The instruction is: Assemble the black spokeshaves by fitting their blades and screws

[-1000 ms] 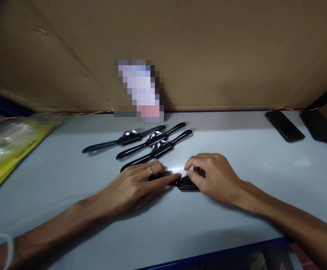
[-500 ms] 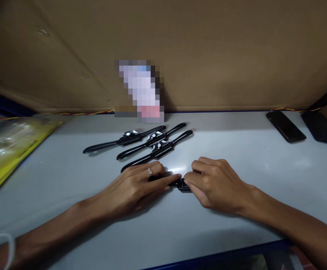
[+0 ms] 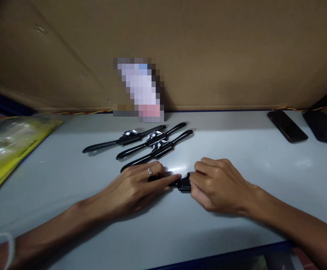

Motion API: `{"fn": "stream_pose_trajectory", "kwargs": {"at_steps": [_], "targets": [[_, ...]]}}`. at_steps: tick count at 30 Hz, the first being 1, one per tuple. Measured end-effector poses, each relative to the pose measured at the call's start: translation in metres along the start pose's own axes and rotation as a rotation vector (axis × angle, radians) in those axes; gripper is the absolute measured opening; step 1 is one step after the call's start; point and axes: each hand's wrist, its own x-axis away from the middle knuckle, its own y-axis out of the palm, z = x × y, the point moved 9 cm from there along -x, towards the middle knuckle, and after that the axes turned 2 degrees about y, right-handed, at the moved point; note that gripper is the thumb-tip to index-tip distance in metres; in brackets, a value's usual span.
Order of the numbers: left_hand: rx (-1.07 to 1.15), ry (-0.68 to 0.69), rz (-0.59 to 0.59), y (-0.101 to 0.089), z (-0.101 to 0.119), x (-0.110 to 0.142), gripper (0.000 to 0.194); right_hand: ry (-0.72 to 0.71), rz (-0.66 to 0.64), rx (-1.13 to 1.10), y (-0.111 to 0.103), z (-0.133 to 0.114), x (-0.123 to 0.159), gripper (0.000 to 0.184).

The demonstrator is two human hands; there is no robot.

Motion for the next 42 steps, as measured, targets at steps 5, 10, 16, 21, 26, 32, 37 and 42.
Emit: {"fn": "stream_pose_trajectory", "kwargs": {"at_steps": [5,10,16,21,26,32,37,42], "targets": [[-0.003,-0.007,-0.009,0.001,0.000,0.000,0.027,0.012,0.020,0.039,0.000,0.001,0.000,0.029],[-0.008,-0.012,-0.013,0.002,-0.001,0.001,0.027,-0.007,-0.007,-0.014,0.003,-0.001,0.000,0.029],[-0.006,-0.008,-0.008,0.002,-0.001,0.001,0.027,0.029,0.021,0.049,0.001,0.001,0.000,0.031],[0.005,-0.006,0.004,0.001,-0.001,0.001,0.028,0.096,0.014,-0.110,0.000,0.010,-0.001,0.032],[0.025,-0.011,-0.002,0.003,-0.002,0.003,0.028,0.351,0.066,-0.320,0.001,0.040,0.001,0.030],[0.015,-0.007,-0.017,0.004,-0.001,0.002,0.028,0.470,-0.042,-0.533,0.017,0.043,0.001,0.030],[0.006,0.003,-0.006,0.002,0.002,0.001,0.027,0.538,-0.146,-0.642,0.025,0.045,0.003,0.029],[0.018,0.021,0.016,0.002,0.005,0.000,0.026,0.550,-0.192,-0.664,0.031,0.044,0.005,0.028]]}}
